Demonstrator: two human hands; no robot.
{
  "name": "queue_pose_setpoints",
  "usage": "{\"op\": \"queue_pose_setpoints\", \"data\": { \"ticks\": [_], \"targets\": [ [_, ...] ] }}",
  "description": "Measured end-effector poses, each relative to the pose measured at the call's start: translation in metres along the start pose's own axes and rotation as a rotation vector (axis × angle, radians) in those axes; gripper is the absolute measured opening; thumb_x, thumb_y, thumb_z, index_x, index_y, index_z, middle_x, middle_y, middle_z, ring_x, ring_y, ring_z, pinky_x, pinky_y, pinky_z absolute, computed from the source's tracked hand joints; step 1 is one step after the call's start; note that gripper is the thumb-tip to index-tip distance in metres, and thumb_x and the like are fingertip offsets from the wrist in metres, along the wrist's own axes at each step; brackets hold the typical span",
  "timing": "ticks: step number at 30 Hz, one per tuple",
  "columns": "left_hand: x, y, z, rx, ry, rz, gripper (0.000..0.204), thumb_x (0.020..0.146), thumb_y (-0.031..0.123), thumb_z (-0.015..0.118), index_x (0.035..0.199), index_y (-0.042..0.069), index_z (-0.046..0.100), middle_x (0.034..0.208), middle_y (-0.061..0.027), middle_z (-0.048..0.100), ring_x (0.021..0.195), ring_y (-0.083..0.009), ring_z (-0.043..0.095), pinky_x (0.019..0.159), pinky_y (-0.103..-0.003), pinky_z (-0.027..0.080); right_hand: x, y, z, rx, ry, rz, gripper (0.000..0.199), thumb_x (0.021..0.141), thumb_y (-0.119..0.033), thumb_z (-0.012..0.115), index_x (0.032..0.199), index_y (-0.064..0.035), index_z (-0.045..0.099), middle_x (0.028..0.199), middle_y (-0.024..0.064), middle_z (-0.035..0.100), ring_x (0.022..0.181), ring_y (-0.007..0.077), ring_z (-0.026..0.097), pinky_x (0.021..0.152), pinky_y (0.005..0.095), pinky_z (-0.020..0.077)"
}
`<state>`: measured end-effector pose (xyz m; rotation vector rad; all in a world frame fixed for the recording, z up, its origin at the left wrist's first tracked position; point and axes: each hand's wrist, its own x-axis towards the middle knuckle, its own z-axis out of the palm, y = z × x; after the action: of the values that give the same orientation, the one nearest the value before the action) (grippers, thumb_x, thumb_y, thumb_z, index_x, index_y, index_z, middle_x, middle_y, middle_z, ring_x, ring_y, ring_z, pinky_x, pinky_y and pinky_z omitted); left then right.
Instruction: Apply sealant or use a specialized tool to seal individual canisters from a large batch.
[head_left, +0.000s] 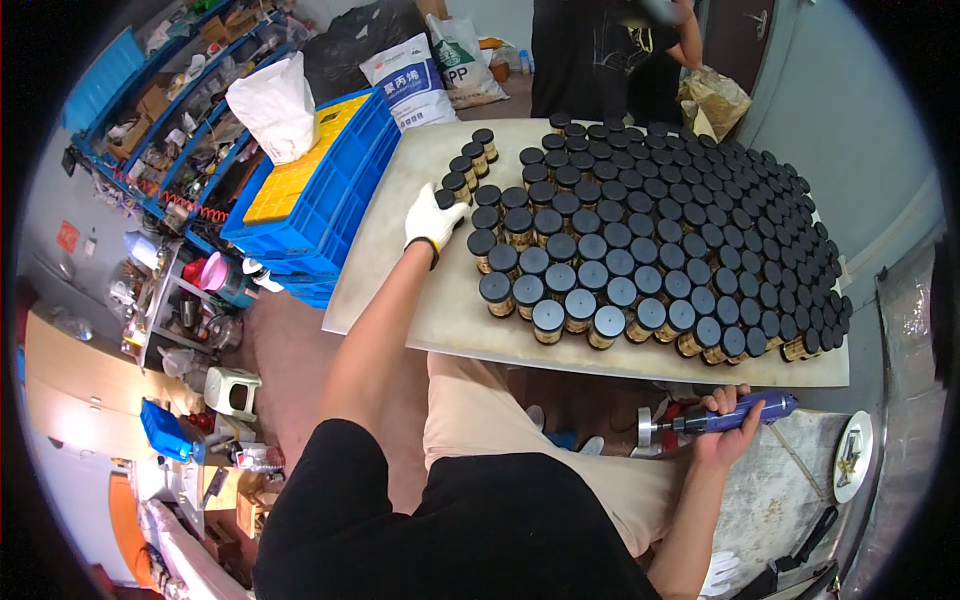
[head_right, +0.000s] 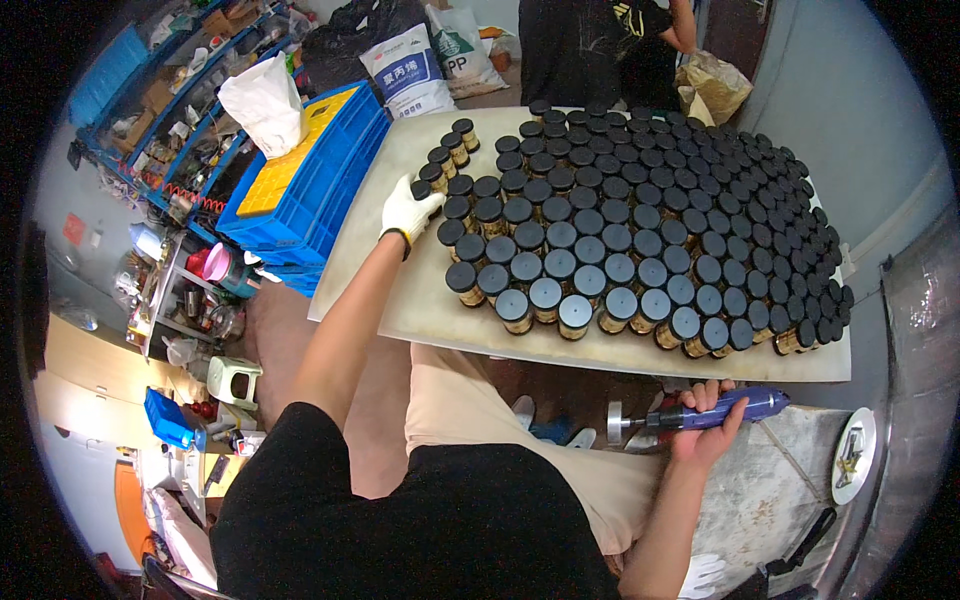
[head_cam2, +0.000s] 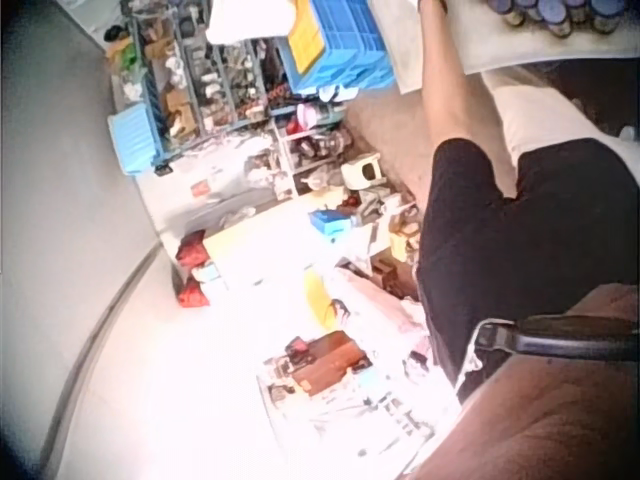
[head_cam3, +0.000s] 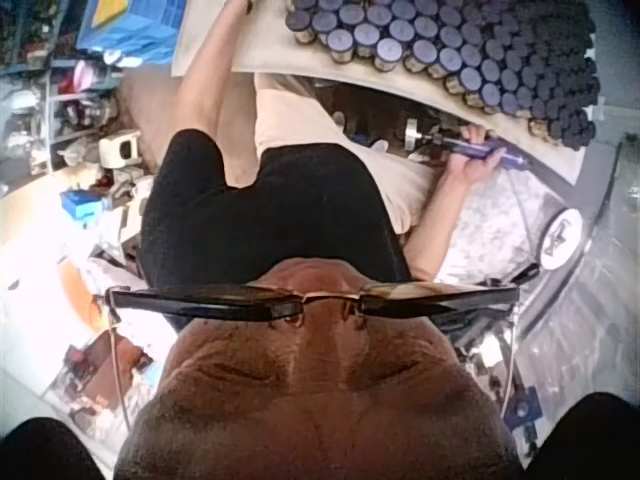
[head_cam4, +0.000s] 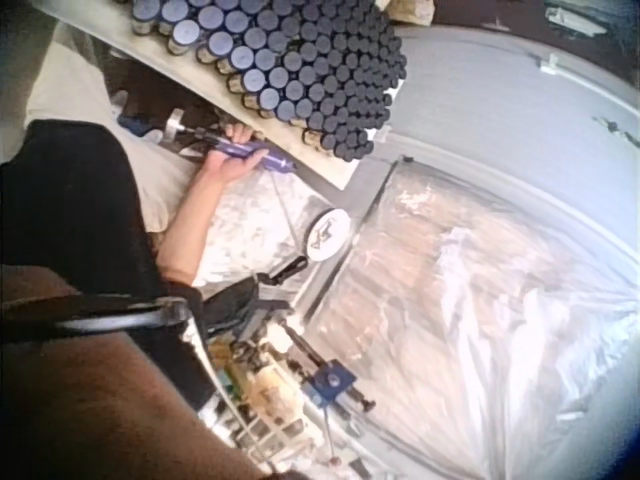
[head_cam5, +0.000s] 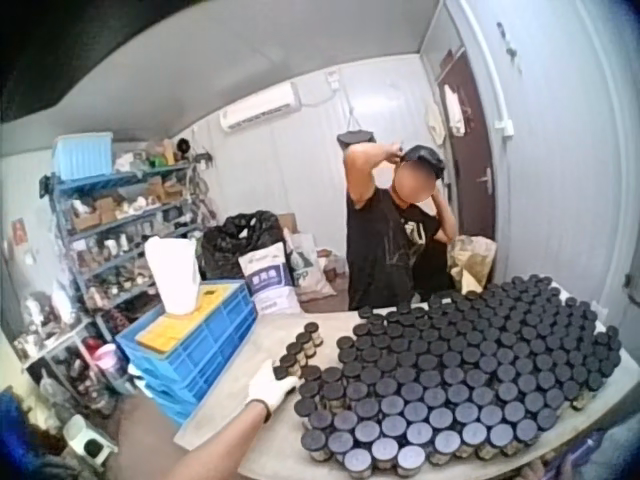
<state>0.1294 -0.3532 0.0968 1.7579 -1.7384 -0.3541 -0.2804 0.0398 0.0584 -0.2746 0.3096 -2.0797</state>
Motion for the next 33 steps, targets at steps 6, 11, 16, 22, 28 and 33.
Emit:
{"op": "queue_pose_setpoints", "data": {
  "ticks": [6, 11, 16, 22, 28, 33],
  "targets": [
    [0.07, -0.019, 0.037, -0.08, 0.05, -0.122, 0.073, 0.076, 0.033, 0.084, 0.134, 0.002, 0.054, 0.107, -0.0201, 0.068, 0.084, -0.0291, 0.066, 0.074, -0.038, 0.052, 0.0, 0.0, 0.0, -0.031, -0.005, 0.009, 0.033, 0.106, -0.038, 0.051, 0.11, -0.0052, 0.051, 0.08, 0.0027, 0.039, 0.074, 0.0156, 0.04, 0.073, 0.0323, 0.0401],
    [0.083, -0.009, 0.033, -0.645, -0.193, -0.204, 0.061, 0.085, 0.015, 0.076, 0.137, -0.002, 0.048, 0.133, -0.0236, 0.061, 0.112, -0.0309, 0.066, 0.095, -0.037, 0.055, -0.001, 0.0, -0.002, -0.062, 0.013, 0.006, 0.032, 0.106, -0.038, 0.052, 0.11, -0.0057, 0.052, 0.08, 0.0029, 0.041, 0.074, 0.0154, 0.041, 0.073, 0.0321, 0.0405],
    [0.076, -0.013, 0.028, -0.969, -0.353, -0.083, 0.072, 0.092, -0.003, 0.059, 0.155, -0.005, 0.025, 0.156, -0.0206, 0.038, 0.129, -0.0252, 0.053, 0.097, -0.034, 0.054, -0.001, 0.002, 0.0, -0.067, 0.014, 0.008, 0.032, 0.105, -0.037, 0.053, 0.111, -0.0057, 0.052, 0.08, 0.0024, 0.04, 0.074, 0.0153, 0.04, 0.074, 0.0321, 0.0403],
    [0.002, -0.018, -0.009, -0.954, -0.181, -0.153, 0.04, 0.093, 0.013, 0.07, 0.129, -0.001, 0.057, 0.124, -0.0121, 0.065, 0.114, -0.0229, 0.063, 0.09, -0.034, 0.056, -0.002, 0.005, 0.006, -0.06, 0.014, 0.01, 0.032, 0.105, -0.037, 0.053, 0.112, -0.0055, 0.051, 0.08, 0.0019, 0.038, 0.074, 0.015, 0.04, 0.074, 0.0321, 0.0401],
    [-0.103, 0.007, -0.031, -0.623, -0.401, 0.199, 0.045, 0.092, 0.016, 0.072, 0.131, 0.001, 0.055, 0.122, -0.0131, 0.066, 0.116, -0.0214, 0.063, 0.102, -0.035, 0.05, 0.0, 0.002, 0.0, -0.063, 0.014, 0.017, 0.031, 0.105, -0.035, 0.053, 0.111, -0.0046, 0.051, 0.08, 0.002, 0.038, 0.074, 0.0152, 0.039, 0.074, 0.0322, 0.0398],
    [-0.102, 0.017, -0.016, -0.524, -0.37, 0.186, 0.044, 0.086, 0.012, 0.071, 0.126, 0.002, 0.058, 0.117, -0.0113, 0.066, 0.107, -0.0205, 0.064, 0.096, -0.034, 0.051, 0.003, 0.006, 0.003, -0.046, 0.004, 0.033, 0.031, 0.105, -0.034, 0.053, 0.111, -0.004, 0.052, 0.081, 0.0024, 0.038, 0.074, 0.0156, 0.038, 0.074, 0.0323, 0.0396]
  ]
}}
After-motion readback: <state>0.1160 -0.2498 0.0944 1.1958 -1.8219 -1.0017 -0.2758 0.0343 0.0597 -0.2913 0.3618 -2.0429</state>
